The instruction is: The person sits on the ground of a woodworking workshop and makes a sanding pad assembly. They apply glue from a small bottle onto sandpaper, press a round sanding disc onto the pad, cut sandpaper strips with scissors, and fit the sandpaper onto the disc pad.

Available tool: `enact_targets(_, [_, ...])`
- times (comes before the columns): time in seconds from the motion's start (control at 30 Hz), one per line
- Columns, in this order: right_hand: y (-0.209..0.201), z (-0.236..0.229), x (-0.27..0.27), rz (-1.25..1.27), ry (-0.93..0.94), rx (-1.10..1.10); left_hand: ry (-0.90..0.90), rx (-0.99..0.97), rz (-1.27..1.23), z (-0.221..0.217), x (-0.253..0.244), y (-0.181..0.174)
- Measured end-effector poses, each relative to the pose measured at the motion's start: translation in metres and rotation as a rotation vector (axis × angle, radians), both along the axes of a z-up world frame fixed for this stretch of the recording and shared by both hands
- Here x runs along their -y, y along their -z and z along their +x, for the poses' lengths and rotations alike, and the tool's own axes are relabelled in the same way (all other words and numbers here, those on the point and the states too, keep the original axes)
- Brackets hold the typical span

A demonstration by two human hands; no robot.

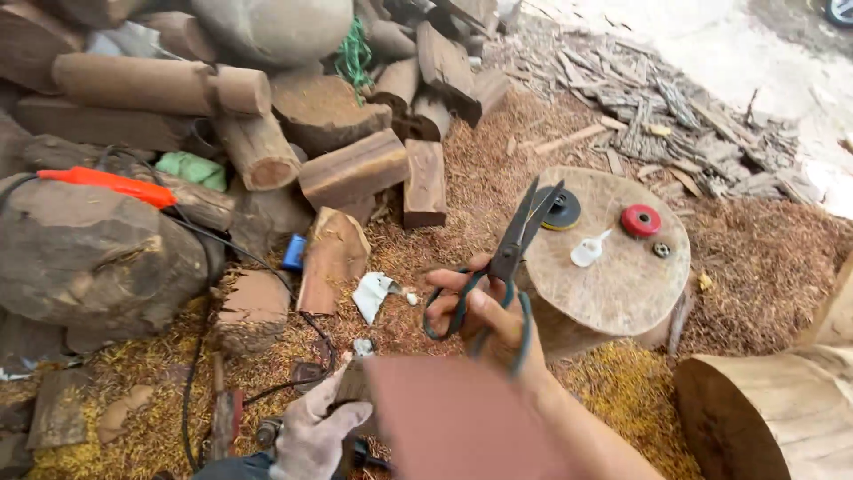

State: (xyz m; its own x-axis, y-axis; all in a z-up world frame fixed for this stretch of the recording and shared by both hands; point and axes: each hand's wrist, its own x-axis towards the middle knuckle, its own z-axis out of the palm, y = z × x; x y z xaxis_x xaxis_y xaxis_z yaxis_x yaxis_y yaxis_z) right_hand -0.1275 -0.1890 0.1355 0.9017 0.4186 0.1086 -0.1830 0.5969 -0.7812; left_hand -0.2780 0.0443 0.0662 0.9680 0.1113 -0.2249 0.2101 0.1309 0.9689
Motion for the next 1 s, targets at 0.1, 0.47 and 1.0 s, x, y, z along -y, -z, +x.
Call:
enact_targets(0.1, [-0.047, -0.013, -0.018, 0.19, -0.172, 0.16, -0.329, 0.012, -0.127, -0.009, 0.01, 0.049])
enact_targets(0.47, [-0.016, -0.006, -0.021, -0.894, -0.432, 0.456, -0.55, 0.279, -0.695, 0.026, -0.007, 0.016])
enact_targets(1.0, [-0.009, 0.071, -0.1, -1.068, 0.113, 0.455, -0.862, 0.891, 1.416, 0.01, 0.016, 0.011])
